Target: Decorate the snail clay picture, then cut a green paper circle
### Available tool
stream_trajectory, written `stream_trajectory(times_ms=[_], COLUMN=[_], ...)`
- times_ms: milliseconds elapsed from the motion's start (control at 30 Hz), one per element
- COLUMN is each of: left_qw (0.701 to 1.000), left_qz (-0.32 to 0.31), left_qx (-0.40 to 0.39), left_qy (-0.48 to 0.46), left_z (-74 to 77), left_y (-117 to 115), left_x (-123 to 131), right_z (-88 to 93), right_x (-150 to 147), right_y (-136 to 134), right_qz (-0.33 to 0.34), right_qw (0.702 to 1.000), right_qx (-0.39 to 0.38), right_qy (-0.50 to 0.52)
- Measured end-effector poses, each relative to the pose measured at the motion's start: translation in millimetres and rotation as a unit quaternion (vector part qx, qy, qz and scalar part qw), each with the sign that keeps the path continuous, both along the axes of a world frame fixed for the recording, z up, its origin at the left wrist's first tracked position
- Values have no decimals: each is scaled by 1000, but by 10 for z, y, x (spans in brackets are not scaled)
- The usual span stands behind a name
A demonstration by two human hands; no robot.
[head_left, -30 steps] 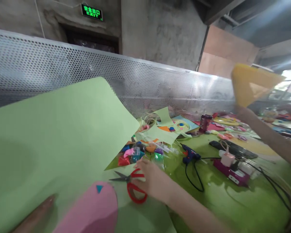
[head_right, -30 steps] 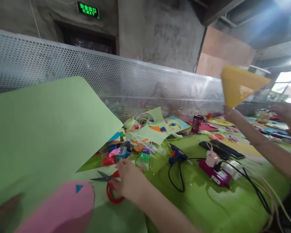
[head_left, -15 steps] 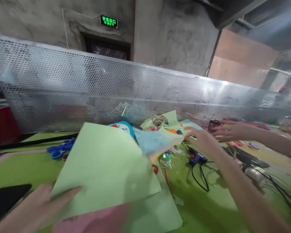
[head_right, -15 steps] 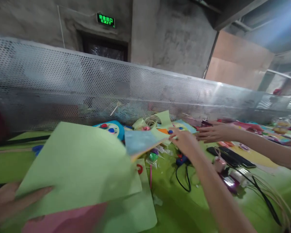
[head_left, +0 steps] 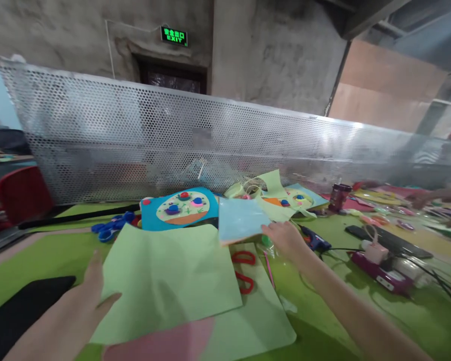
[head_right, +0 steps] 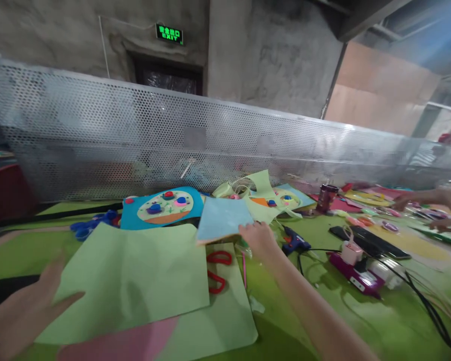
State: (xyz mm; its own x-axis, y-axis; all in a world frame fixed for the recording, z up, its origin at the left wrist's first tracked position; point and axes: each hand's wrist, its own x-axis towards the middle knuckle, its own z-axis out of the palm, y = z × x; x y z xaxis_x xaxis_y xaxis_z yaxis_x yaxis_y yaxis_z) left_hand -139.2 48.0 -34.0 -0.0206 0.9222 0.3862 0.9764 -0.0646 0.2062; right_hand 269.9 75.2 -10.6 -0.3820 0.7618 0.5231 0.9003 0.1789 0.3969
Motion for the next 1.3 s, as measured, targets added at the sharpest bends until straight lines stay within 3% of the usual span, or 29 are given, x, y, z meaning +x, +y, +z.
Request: stream_trajectory(times_ms=[133,300,367,467,567,700,833,1000,1200,1300], left_qw=[987,958,949,929,912,881,885,912,913,916], left_qz=[4,-88,-117,-209,-294,-412,-411,-380,-385,-380], left_qx=[85,202,234,271,264,182,171,109,93,88], left_qy=[138,184,177,139,112,141,137,105,96,89], left_z=[-8,-103,-108,-62,-19,-32,-125,-237,-238,-213], left_y=[-51,-70,-78,-131,-205,-254,-243,-247,-230,-204], left_x=[135,316,382,476,544,558,530,513,507,507], right_z=[62,112,93,31,-34,-106,-142,-130,-169,-96], right_x=[-10,-86,-142,-248,-322,-296,-272,-355,-371,-363], right_y=[-71,-389,-538,-687,-698,-654,-786,-1001,-1030,-1040], right_qz=[11,122,206,298,303,254,314,348,323,292], right_qw=[985,947,933,929,942,951,920,917,914,932], right_qx=[151,272,270,189,117,145,199,177,177,168], right_qy=[79,123,123,112,87,96,125,85,172,138])
